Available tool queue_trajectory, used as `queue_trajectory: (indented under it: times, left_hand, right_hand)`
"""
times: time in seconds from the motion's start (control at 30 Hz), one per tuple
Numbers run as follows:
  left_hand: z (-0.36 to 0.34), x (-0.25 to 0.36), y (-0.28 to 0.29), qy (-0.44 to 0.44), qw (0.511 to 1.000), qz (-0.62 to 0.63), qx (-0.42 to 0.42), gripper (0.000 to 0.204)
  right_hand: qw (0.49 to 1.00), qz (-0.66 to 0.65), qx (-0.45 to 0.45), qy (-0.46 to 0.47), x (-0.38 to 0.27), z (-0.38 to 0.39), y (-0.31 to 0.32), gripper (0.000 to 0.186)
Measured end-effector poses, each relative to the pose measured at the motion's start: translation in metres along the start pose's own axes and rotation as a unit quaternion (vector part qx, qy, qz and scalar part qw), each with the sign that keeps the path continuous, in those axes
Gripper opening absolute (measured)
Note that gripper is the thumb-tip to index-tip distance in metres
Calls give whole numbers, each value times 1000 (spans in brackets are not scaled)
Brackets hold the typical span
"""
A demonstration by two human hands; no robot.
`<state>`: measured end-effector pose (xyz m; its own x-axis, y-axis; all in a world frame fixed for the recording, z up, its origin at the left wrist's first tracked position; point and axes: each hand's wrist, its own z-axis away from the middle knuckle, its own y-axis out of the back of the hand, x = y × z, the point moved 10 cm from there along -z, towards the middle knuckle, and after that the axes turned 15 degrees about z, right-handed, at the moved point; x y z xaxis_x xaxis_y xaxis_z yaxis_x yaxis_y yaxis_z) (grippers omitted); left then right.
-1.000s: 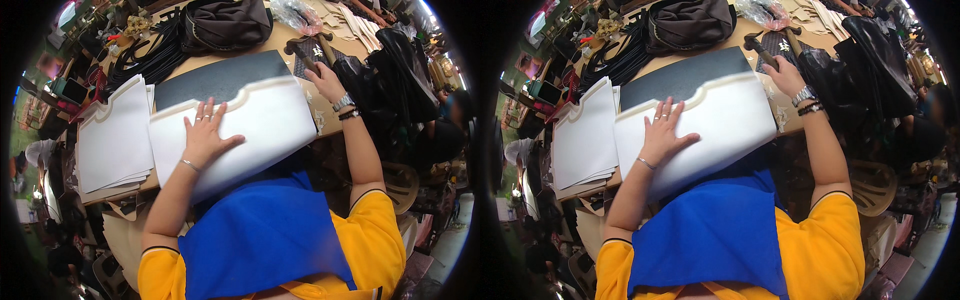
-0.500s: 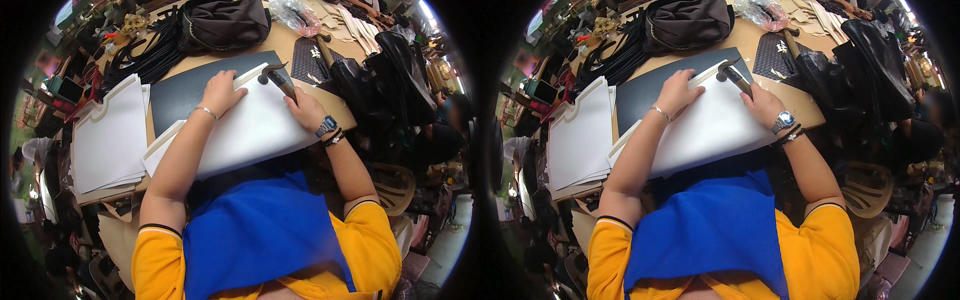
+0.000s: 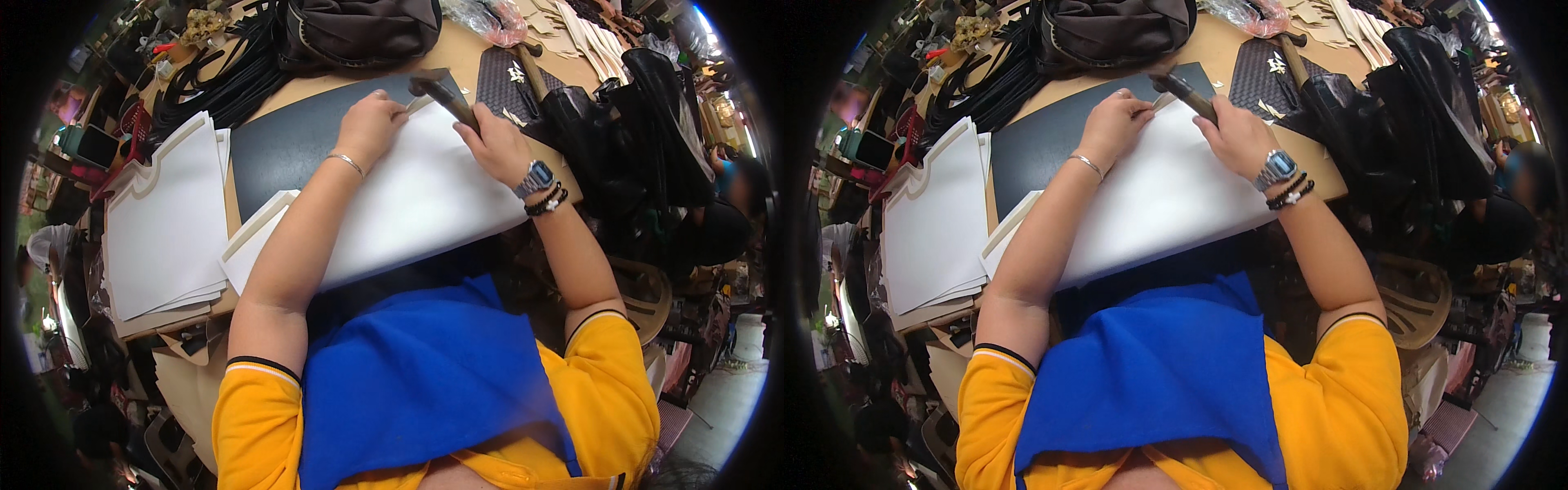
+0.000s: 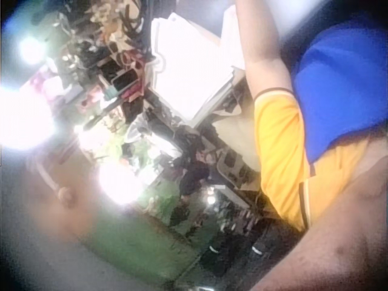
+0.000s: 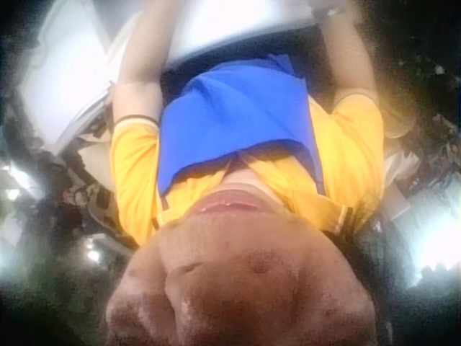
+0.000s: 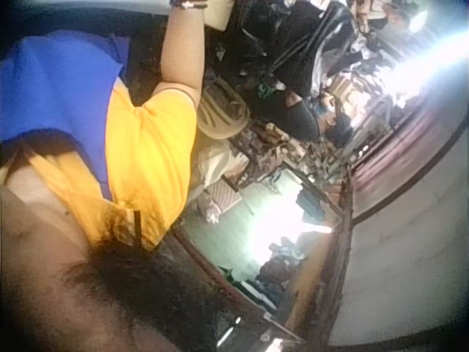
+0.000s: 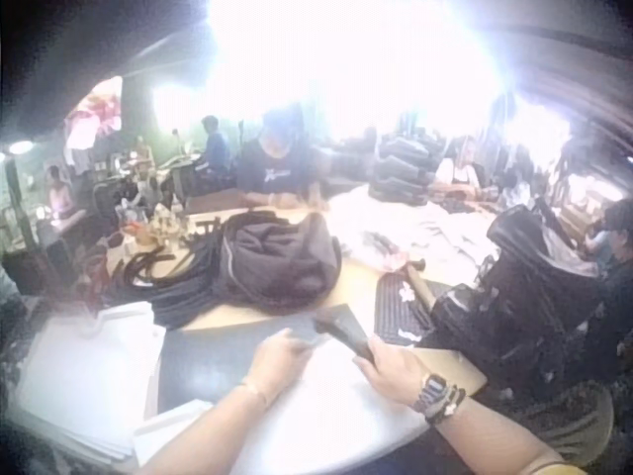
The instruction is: The person uses a hammer to tap a small metal tool along the curved edge of a white material piece, likely to shape or secure a seam. They repeatedly lift the material to inspect the edge and reposition it on the work surface while continuing the hammering process.
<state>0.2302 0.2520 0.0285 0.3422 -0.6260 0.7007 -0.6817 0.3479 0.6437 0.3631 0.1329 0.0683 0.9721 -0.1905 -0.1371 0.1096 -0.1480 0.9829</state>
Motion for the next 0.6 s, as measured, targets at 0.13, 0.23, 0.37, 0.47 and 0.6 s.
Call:
queue_trajectory:
  times: [0.13, 0.23, 0.37, 0.47, 0.6]
  left_hand:
    - [7, 22, -14, -129, 979, -159, -4, 17]
    - [2, 2, -5, -47, 996, -49, -55, 15]
    - [18, -9, 10, -16, 998, 35, -43, 16]
    - [23, 1, 11, -32, 998, -5, -54, 20]
    - [28, -3, 16, 37, 995, 17, -86, 24]
  right_hand:
    - [990, 119, -82, 7, -8, -18, -14, 33]
    - [990, 109, -95, 3, 1, -20, -24, 35]
    - [995, 2, -98, -14, 9, -20, -28, 38]
    - [988, -150, -19, 9, 2, -10, -26, 42]
    - [990, -137, -40, 20, -3, -14, -26, 41]
